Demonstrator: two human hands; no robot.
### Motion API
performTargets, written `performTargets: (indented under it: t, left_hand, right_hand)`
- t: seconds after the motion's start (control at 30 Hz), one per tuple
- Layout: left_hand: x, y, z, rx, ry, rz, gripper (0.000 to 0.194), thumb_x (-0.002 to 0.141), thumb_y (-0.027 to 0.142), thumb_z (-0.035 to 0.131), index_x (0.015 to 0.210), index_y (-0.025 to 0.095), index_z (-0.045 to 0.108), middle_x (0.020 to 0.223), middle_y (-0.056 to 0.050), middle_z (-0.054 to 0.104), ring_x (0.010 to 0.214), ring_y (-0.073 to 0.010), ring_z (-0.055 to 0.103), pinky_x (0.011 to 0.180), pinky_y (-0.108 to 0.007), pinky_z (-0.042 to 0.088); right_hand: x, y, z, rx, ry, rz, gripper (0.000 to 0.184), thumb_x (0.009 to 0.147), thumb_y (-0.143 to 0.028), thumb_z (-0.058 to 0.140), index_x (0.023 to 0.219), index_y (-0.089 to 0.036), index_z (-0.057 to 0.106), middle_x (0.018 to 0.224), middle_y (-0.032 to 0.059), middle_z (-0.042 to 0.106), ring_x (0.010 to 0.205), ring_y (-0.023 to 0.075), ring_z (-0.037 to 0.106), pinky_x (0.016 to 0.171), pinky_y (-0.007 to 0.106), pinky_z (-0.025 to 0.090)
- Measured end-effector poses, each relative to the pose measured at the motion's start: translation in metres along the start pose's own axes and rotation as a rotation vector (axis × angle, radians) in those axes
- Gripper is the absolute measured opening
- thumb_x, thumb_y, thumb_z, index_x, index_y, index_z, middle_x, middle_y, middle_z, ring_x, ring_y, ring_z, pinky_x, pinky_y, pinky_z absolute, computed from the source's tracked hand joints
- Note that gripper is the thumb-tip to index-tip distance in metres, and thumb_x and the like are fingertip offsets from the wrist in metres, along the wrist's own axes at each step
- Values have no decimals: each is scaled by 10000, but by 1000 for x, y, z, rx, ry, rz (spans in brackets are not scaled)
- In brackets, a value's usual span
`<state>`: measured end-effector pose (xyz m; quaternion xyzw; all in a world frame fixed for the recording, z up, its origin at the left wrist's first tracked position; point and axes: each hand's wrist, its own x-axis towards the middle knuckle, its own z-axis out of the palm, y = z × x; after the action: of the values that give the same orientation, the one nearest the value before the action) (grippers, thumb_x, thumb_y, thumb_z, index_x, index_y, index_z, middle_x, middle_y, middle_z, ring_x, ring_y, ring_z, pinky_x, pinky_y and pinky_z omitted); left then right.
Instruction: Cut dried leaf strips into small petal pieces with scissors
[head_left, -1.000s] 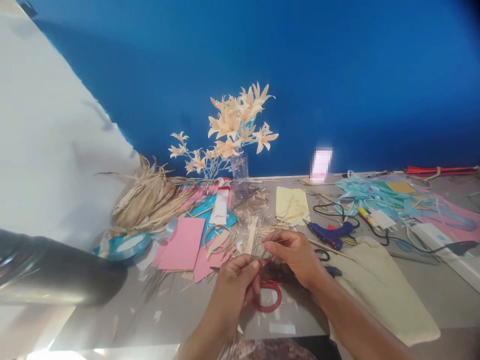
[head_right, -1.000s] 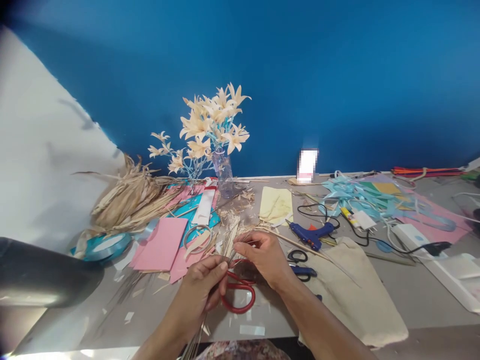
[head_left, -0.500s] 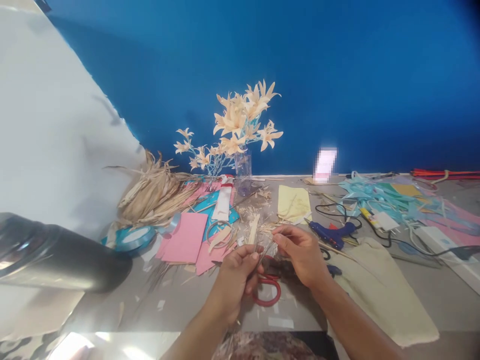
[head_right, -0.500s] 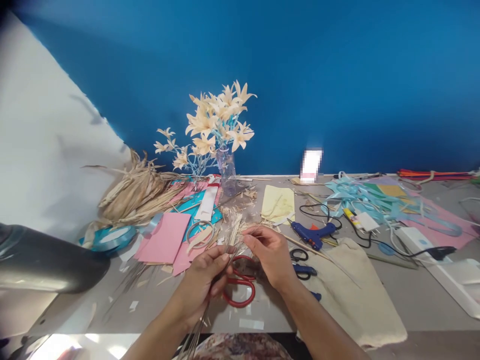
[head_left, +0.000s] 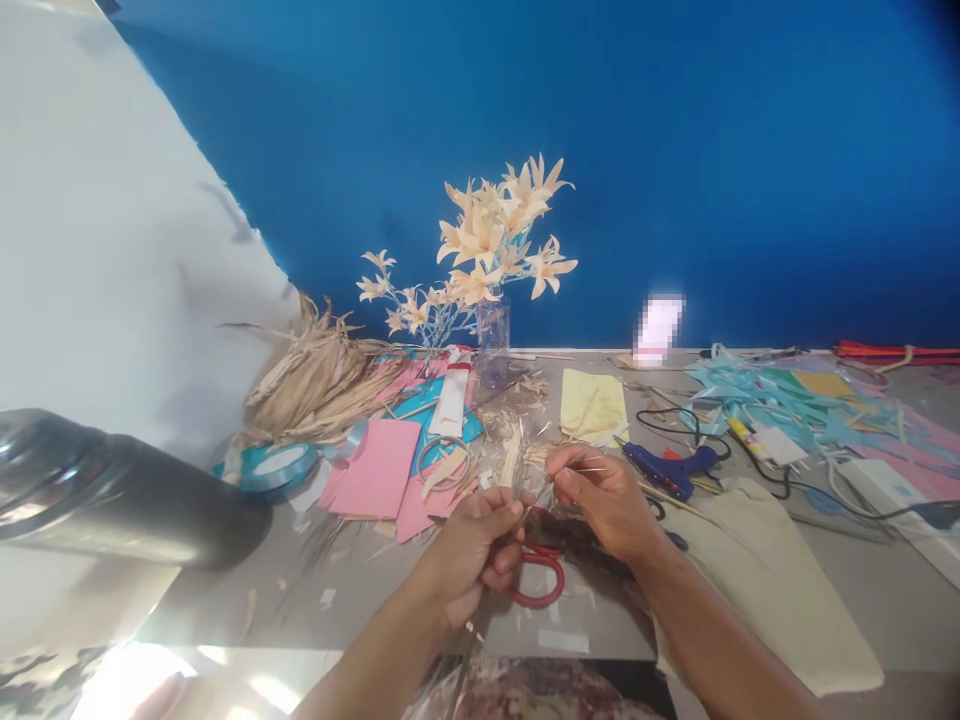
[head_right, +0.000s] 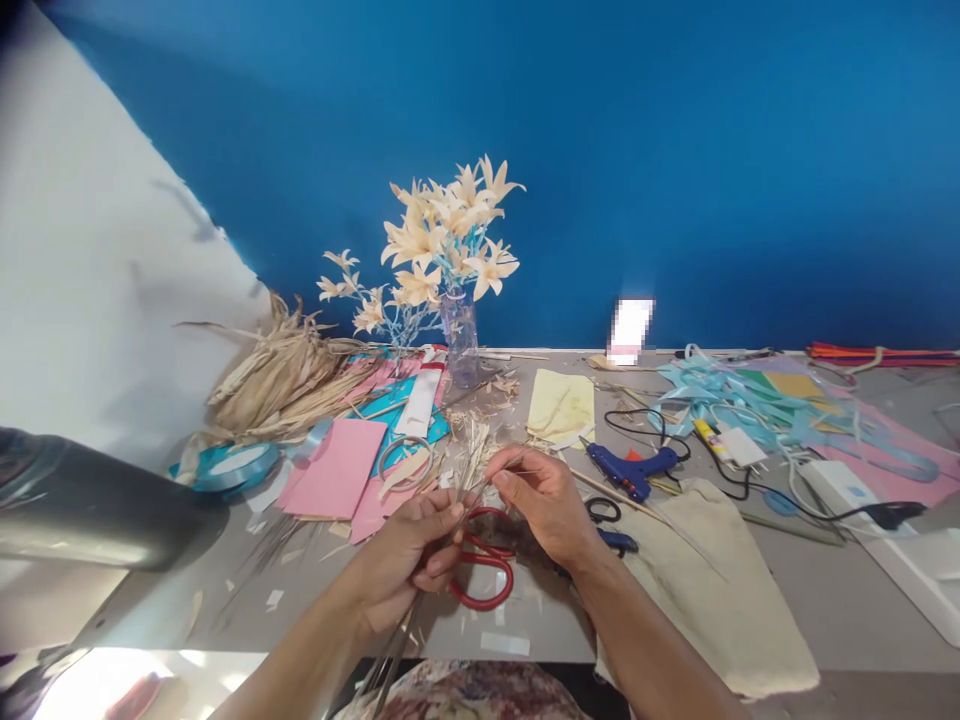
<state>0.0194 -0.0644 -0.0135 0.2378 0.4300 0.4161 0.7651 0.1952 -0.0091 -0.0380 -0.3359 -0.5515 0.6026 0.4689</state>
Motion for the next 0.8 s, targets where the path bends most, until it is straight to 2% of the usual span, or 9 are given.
performTargets:
  t: [0.1, 0.17, 0.3, 0.4, 0.5, 0.6, 0.67, 0.73, 0.8]
  left_hand:
    - [0, 1, -2, 6, 50, 28, 441, 687, 430, 789, 957, 151, 579, 550, 90, 440, 386, -23, 291, 363, -151, 116]
    - [0, 0, -3, 45, 77, 38, 415, 693, 456, 778, 894, 163, 563, 506, 102, 401, 385, -26, 265, 364, -149, 106]
    - [-1, 0, -5, 147, 127, 46, 380, 679, 435, 788, 787, 185, 523, 473, 117, 357, 376, -20, 202, 356, -150, 99]
    - [0, 0, -6, 195, 126, 39, 363, 695, 441, 771, 776, 166, 549, 545, 80, 462, 376, -7, 217, 347, -156, 99]
    - [1, 1, -7, 169, 120, 19, 363, 688, 431, 773, 750, 155, 545, 608, 43, 551, 363, 6, 239, 345, -157, 95]
    - [1, 3, -7, 122, 138, 0, 364, 657, 399, 797, 758, 159, 543, 582, 50, 551, 347, 10, 239, 347, -152, 93]
    - [0, 5, -7, 99, 129, -12, 373, 641, 389, 810, 746, 159, 536, 572, 47, 555, 344, 12, 237, 348, -150, 88]
    - [0, 5, -6, 81, 94, -33, 384, 630, 391, 820, 742, 157, 537, 568, 43, 559, 344, 13, 236, 349, -150, 83]
    - [-1, 5, -5, 64, 50, -57, 389, 625, 392, 827, 743, 154, 541, 566, 42, 557, 346, 12, 232, 351, -152, 81]
  right_hand:
    - [1, 5, -1, 60, -20, -5, 219, 830, -414, 698, 837, -196, 688, 741, -2, 567, 577, 108, 412, 546, 248, 328]
    - [2, 6, 0, 36, 22, 0, 215, 815, -402, 719, 827, -189, 690, 769, 1, 583, 579, 102, 410, 537, 241, 316]
    - [2, 5, 4, -13, 68, 45, 237, 796, -412, 734, 818, -180, 695, 683, -17, 561, 548, 95, 390, 508, 227, 293]
    - [3, 3, 2, -15, 51, 58, 221, 790, -390, 746, 854, -183, 707, 716, -13, 585, 555, 88, 406, 517, 221, 316]
    - [3, -1, -4, 57, -5, 113, 292, 766, -379, 765, 993, -204, 707, 819, 7, 639, 567, 91, 450, 534, 223, 369]
    - [3, -7, -8, 37, -63, 135, 320, 731, -336, 788, 1012, -202, 714, 913, 39, 677, 719, 141, 564, 624, 241, 443]
    - [3, -10, -7, -9, -62, 128, 285, 719, -308, 797, 970, -196, 725, 891, 34, 679, 784, 156, 584, 664, 243, 448]
    - [5, -11, -3, -1, -39, 147, 243, 713, -331, 799, 893, -184, 724, 777, 3, 650, 651, 116, 534, 587, 226, 404]
    - [8, -12, 0, 15, -8, 181, 257, 695, -379, 806, 794, -165, 702, 661, -28, 590, 520, 76, 418, 502, 216, 320]
